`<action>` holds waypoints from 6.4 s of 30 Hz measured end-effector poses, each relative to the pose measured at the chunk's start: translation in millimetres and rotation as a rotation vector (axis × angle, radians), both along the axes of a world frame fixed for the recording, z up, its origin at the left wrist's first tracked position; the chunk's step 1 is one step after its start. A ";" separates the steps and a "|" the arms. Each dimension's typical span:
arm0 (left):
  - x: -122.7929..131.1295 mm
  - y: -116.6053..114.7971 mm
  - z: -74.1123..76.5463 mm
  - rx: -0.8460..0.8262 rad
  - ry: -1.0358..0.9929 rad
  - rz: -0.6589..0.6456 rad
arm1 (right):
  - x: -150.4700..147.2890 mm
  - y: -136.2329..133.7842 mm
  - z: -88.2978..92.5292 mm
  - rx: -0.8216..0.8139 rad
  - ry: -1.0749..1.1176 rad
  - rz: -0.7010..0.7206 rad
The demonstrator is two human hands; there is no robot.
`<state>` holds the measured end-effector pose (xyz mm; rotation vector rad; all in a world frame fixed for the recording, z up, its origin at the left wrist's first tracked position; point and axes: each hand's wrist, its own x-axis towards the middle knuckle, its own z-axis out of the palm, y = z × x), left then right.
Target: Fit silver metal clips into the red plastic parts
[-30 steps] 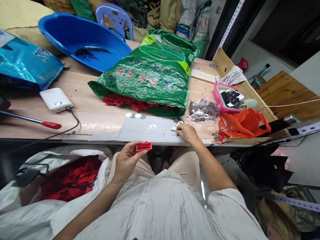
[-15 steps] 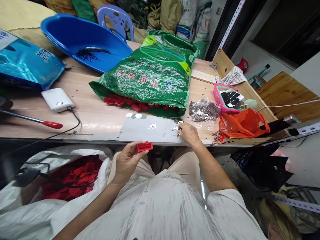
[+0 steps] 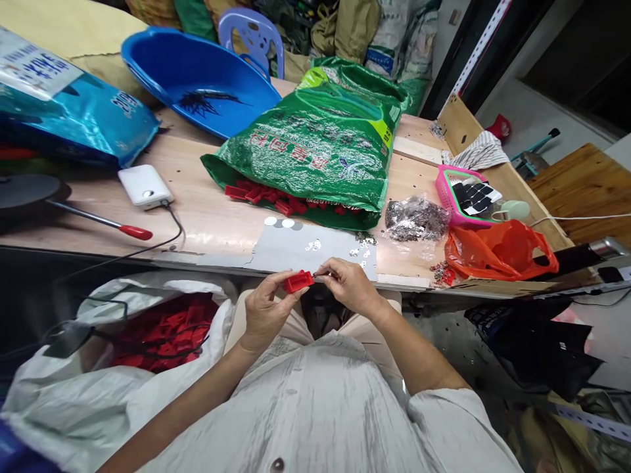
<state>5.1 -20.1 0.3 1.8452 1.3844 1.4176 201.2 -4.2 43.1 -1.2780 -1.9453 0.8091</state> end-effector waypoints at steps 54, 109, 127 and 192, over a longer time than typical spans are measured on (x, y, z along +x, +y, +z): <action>-6.1 -13.8 -14.0 -0.088 -0.285 -0.277 | -9.1 -4.9 -38.3 -0.836 0.725 0.194; -4.8 7.8 -19.3 -0.260 -0.589 -0.101 | -19.4 63.2 -31.1 -0.192 0.191 -0.095; 0.0 4.6 -7.3 0.070 -0.139 -0.078 | -36.7 18.6 -31.4 -0.328 0.211 -0.174; -19.7 72.1 -31.2 -0.245 0.093 -0.296 | -18.8 31.0 -47.2 -0.009 -0.314 -0.020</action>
